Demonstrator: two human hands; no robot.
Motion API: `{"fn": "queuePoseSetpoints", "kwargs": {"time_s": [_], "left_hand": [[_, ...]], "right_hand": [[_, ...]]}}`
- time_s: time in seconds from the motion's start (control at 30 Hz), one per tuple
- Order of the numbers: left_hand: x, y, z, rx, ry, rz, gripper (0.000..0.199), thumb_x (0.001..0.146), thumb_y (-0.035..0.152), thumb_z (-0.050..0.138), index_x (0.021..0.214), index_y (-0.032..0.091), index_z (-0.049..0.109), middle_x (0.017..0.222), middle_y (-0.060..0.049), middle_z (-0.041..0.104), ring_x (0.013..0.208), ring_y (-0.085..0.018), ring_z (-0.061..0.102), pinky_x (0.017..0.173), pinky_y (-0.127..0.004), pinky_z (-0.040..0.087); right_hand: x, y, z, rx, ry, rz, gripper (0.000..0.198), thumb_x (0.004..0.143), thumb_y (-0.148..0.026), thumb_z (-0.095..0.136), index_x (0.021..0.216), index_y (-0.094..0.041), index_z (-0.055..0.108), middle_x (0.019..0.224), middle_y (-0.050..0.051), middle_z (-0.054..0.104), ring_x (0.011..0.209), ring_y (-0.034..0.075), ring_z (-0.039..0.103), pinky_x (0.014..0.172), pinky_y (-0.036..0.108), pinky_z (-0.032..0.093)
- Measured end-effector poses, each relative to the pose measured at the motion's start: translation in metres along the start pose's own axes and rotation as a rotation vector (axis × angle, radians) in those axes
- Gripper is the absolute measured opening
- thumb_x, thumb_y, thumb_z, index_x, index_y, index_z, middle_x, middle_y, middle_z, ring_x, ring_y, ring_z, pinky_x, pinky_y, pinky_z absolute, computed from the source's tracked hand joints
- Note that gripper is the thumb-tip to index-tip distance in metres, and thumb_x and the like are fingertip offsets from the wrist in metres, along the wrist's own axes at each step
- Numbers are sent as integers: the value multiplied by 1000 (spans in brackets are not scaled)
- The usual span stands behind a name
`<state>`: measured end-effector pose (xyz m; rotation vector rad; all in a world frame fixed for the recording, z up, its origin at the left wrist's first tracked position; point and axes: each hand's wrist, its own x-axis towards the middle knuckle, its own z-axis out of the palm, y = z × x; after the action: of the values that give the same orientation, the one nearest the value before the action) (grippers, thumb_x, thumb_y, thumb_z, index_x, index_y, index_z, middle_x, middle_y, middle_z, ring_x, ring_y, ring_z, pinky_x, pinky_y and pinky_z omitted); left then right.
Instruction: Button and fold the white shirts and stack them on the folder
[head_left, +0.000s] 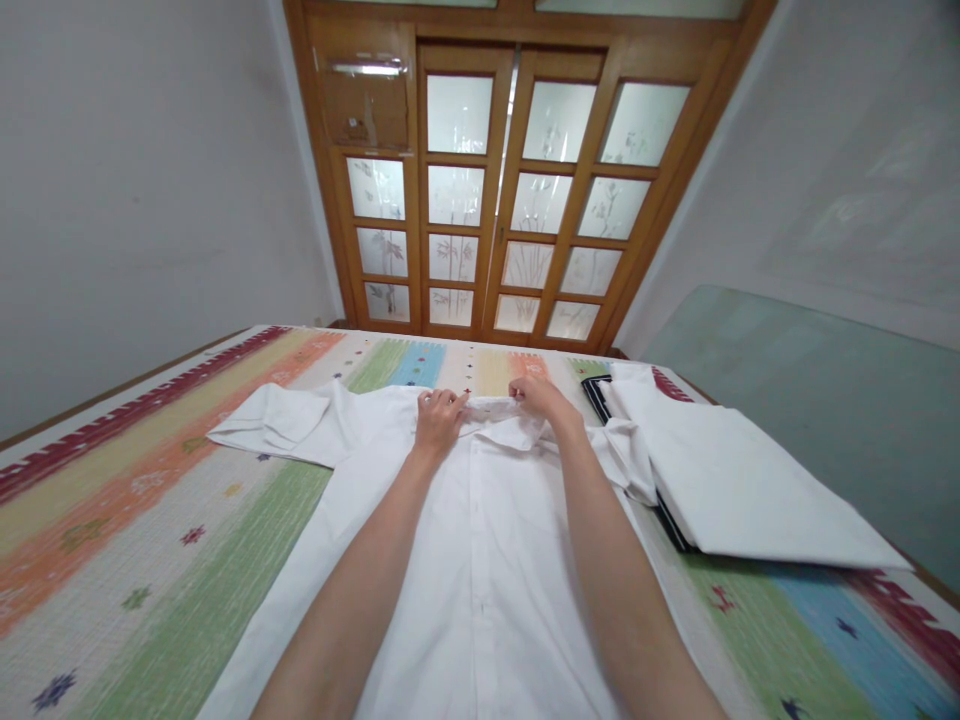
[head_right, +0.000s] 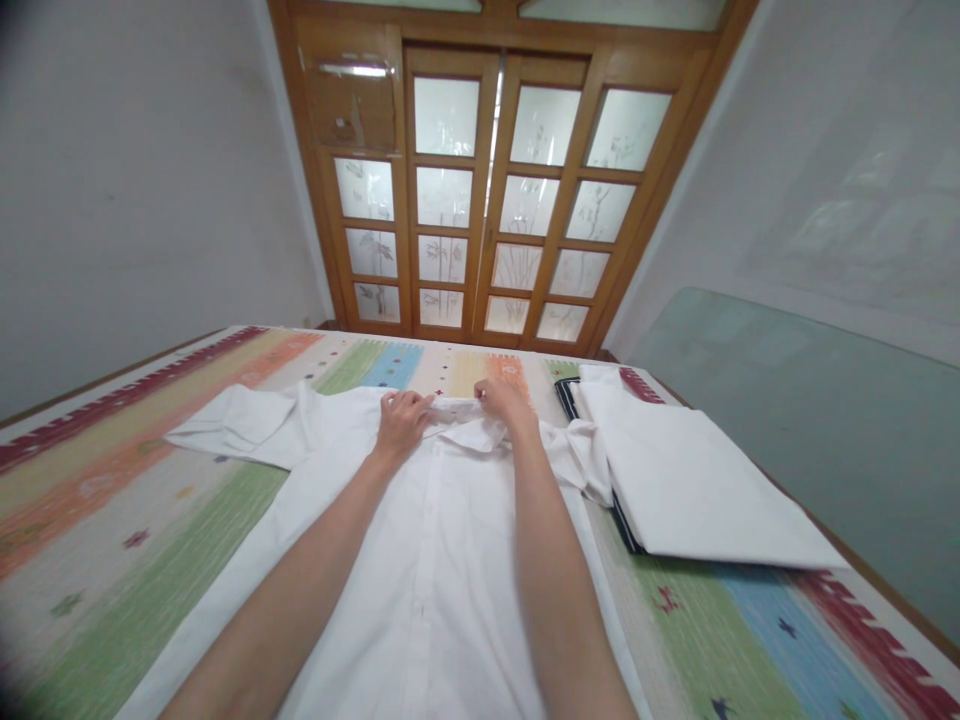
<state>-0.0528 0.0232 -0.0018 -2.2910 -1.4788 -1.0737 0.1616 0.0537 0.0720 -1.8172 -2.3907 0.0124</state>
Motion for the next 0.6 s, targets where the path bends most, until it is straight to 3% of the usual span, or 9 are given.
{"fn": "queuePoseSetpoints", "kwargs": {"time_s": [0.13, 0.27, 0.43, 0.6], "left_hand": [[1, -3, 2, 31, 9, -43, 14, 90, 22, 54, 89, 24, 68, 93, -8, 64, 98, -25, 56, 93, -42, 31], [2, -2, 1, 21, 31, -69, 15, 92, 25, 53, 86, 23, 66, 92, -8, 65, 98, -24, 55, 94, -41, 30], [1, -1, -1, 11, 64, -67, 19, 93, 30, 51, 84, 23, 65, 91, -7, 67, 97, -24, 55, 95, -41, 29], [1, 0, 0, 8, 92, -82, 23, 95, 33, 47, 85, 22, 65, 92, -8, 66, 97, -25, 54, 95, -41, 29]], "right_hand": [[-1, -1, -2, -5, 9, 15, 26, 78, -5, 55, 87, -21, 73, 96, 7, 73, 91, 19, 64, 69, 23, 39], [0, -6, -6, 11, 76, -11, 26, 81, -8, 54, 92, -21, 74, 98, 7, 73, 97, 20, 63, 78, 25, 42], [1, -21, -8, 116, 92, -201, 18, 82, -24, 66, 98, -21, 74, 99, 7, 73, 95, 19, 63, 82, 25, 43], [1, -31, -6, 93, 78, -208, 19, 80, -16, 66, 95, -21, 77, 99, 8, 74, 99, 20, 63, 87, 26, 43]]}}
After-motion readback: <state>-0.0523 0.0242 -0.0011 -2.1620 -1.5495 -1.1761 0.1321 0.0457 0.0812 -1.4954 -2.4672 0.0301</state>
